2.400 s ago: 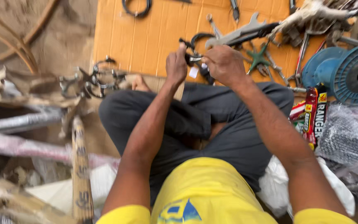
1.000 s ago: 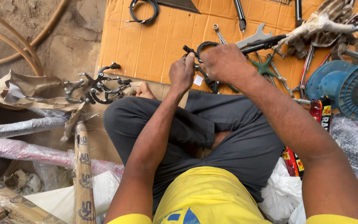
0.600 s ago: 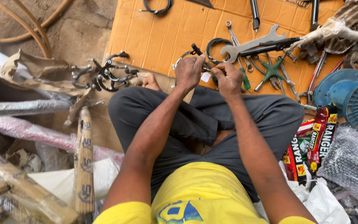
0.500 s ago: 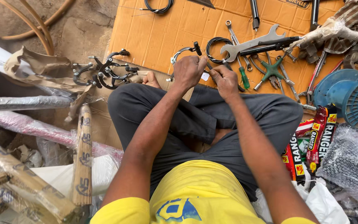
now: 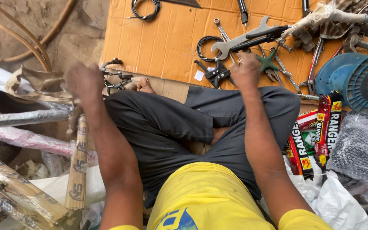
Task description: The person sits on the floor and assembles bicycle brake levers onto a handlebar. They use a screwdriver and a wrench to tighten the components. The person also opens a plastic bag containing small parts and places them on the cardboard.
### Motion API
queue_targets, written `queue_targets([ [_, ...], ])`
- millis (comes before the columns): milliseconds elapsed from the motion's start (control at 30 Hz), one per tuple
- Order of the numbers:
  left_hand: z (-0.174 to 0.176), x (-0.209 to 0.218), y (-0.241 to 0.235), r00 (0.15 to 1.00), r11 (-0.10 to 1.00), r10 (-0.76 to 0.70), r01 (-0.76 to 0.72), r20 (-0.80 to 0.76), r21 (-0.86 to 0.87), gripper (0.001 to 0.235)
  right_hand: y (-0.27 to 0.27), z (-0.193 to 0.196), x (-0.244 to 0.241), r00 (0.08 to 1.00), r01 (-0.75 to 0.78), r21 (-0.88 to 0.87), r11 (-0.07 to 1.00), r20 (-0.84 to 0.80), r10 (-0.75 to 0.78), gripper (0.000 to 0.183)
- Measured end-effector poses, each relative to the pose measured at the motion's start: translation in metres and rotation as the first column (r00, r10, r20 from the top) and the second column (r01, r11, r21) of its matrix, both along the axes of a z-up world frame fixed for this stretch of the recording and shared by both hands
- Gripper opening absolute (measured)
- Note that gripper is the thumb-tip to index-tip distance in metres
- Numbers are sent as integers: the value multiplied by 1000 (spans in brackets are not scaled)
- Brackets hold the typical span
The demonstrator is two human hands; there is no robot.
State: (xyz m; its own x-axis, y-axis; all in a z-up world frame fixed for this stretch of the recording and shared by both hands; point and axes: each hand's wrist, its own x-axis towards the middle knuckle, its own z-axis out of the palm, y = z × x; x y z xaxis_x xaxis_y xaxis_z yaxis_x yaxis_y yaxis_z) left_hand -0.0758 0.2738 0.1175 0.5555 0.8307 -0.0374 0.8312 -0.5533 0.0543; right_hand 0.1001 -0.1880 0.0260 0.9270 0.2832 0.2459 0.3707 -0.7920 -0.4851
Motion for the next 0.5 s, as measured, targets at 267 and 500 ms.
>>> queue_targets([
  [267,0,16,-72,908,954,-189,260,374,-149,34,60,-14,-42,960,-105,-353,930,-280,2,96],
  [500,-59,71,-207,668,541,-192,683,719,-490,55,63,27,-59,980,-115,415,902,-100,170,101],
])
